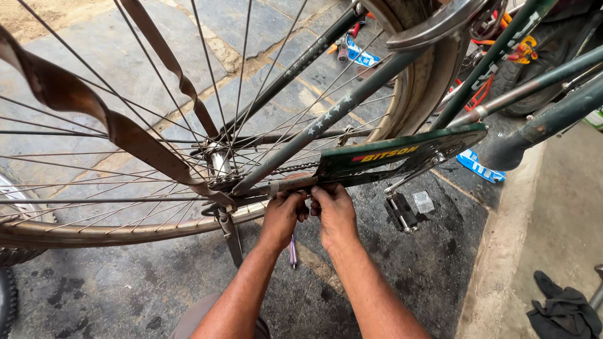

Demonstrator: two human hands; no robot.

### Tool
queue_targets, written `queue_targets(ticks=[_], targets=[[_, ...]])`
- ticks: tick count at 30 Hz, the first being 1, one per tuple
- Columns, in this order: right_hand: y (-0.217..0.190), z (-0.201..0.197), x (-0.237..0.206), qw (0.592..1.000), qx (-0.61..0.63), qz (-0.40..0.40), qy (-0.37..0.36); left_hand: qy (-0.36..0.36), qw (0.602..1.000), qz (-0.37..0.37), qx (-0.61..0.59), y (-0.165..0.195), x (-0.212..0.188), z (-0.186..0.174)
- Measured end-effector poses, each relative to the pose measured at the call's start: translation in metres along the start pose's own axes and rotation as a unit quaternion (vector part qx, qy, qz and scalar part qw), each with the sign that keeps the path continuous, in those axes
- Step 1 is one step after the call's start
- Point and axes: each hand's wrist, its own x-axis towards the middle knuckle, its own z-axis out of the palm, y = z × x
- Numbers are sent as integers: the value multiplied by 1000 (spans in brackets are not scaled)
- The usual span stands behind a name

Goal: The person removes the chain guard and pedal from a bicycle. They use a screwdriver to loosen bolts on the chain guard and a wrench to remove the pedal from the crank arm.

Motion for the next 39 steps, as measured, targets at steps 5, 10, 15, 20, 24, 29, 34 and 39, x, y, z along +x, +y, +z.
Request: queue_targets(ticks=[5, 10, 15, 20, 24, 29, 34, 39], targets=[[-7, -1, -3, 990, 14, 123, 61, 3, 999, 0, -34, 2, -3, 1], [-5, 0, 0, 996, 5, 85, -13, 4, 1000, 18, -18, 6, -6, 4], [2, 5, 4, 999, -22, 0, 37, 0, 1000, 28, -5, 6, -6, 6], [-5, -1, -1, 989, 38, 136, 42, 0, 1000, 29, 5, 8, -7, 5], [-8, -2, 0, 996, -20, 89, -19, -23, 999, 35, 9, 13, -9, 6], [-4, 6, 2, 995, -86, -13, 46, -8, 999, 28, 17, 14, -10, 8], [-14, 3, -6, 994, -8, 108, 24, 0, 1000, 21, 0, 11, -10, 6], [-20, -2, -4, 993, -38, 112, -16, -10, 999, 21, -23, 8, -8, 5]])
